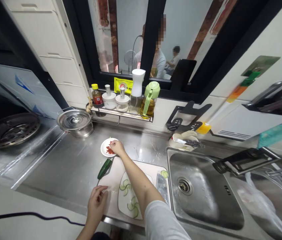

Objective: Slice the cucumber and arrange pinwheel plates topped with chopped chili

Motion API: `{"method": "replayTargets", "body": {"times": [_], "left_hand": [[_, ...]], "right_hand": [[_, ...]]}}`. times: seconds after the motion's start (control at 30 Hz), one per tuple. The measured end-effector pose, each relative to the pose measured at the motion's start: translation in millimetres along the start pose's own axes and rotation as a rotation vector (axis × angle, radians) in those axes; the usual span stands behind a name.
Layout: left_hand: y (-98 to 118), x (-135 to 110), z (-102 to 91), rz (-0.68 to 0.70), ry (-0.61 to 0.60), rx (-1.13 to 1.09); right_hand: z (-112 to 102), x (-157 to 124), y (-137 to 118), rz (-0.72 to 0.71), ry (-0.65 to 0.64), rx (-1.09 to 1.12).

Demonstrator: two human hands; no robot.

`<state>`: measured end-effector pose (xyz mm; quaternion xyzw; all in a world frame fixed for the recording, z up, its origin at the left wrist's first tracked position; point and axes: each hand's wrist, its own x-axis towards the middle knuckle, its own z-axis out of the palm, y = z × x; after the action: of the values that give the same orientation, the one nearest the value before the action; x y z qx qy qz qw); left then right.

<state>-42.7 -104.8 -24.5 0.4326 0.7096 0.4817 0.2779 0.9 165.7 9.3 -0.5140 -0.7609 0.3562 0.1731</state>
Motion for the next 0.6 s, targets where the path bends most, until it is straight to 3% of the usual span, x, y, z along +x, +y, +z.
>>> {"method": "replayTargets", "body": {"times": [0.17,0.33,0.5,0.6], "left_hand": [[13,-3,-3.0,0.019,-0.027,0.017],[31,8,5.2,0.107,-0.054,0.028],[50,17,23.4,0.202,-0.081,0.057],[53,14,31.4,0.213,-0.124,0.071]], "right_hand": [[-29,-36,13,0.001,0.031,0.243],[-69,-98,40,0.0,0.126,0.494],[-95,-167,70,0.037,0.242,0.119],[-96,-201,83,0.048,0.194,-0.172]]}}
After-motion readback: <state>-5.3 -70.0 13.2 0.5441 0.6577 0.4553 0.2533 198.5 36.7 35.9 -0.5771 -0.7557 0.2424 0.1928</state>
